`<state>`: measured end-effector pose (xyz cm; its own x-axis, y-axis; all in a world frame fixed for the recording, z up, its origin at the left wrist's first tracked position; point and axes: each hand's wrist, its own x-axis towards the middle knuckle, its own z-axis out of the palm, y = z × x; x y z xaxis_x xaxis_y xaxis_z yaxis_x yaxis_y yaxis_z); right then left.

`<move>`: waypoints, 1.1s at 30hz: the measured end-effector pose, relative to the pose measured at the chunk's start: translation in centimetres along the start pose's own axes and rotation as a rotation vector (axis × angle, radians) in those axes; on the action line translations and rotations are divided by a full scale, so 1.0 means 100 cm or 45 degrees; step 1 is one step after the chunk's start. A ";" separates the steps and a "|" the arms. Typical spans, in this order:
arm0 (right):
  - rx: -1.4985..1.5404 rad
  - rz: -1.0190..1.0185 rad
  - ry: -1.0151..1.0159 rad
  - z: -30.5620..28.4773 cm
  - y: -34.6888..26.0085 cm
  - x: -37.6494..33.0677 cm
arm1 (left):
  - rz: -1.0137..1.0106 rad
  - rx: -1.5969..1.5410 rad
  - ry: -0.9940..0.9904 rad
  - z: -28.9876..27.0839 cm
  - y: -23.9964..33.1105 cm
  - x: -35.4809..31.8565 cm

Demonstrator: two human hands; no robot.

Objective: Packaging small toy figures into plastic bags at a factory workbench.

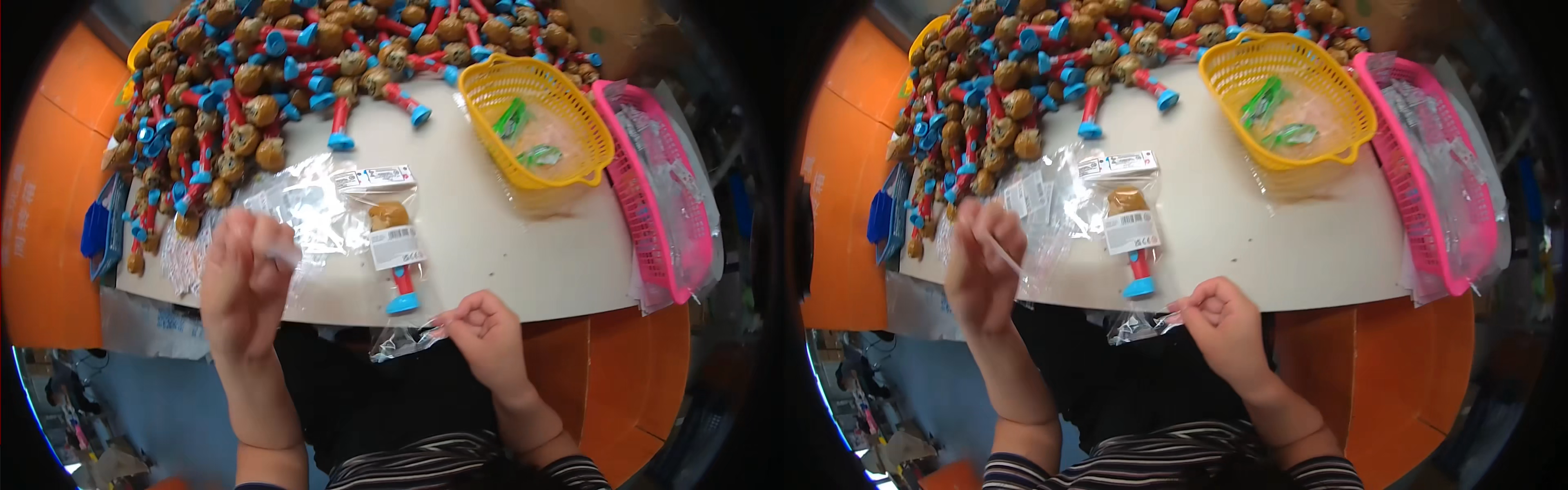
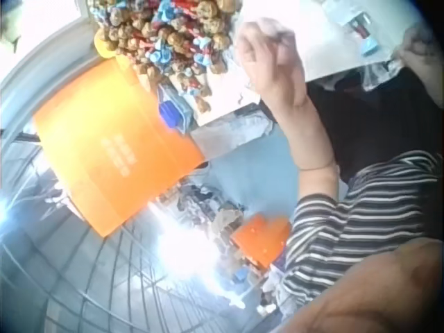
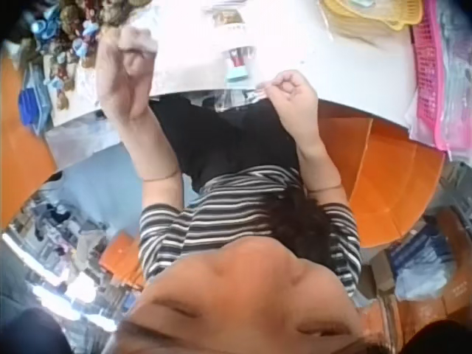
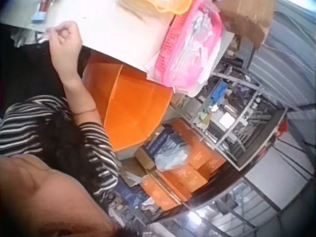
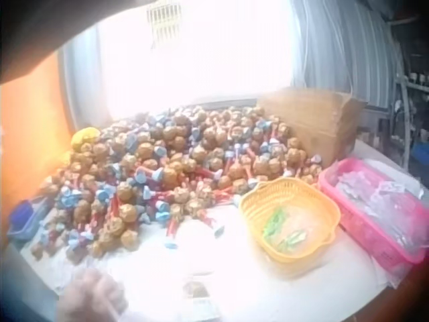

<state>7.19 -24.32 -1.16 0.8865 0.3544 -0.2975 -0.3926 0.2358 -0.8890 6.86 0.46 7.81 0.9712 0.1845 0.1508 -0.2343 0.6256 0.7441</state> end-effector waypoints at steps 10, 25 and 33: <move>-0.054 -0.041 -0.027 0.008 0.002 -0.004 | 0.134 2.295 -0.504 0.109 -0.145 0.196; -1.565 -1.261 -0.474 -0.029 -0.025 0.019 | 0.604 2.136 -0.989 -0.020 -0.040 -0.031; -1.496 -1.384 -0.539 -0.022 -0.016 0.025 | 0.797 1.872 -0.688 -0.050 -0.069 -0.054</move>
<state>10.58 -25.78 -1.25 0.4024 0.7435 0.5341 0.8885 -0.1767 -0.4235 3.02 -1.03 -1.40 0.7266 -0.3442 0.5947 -0.6287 -0.6822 0.3734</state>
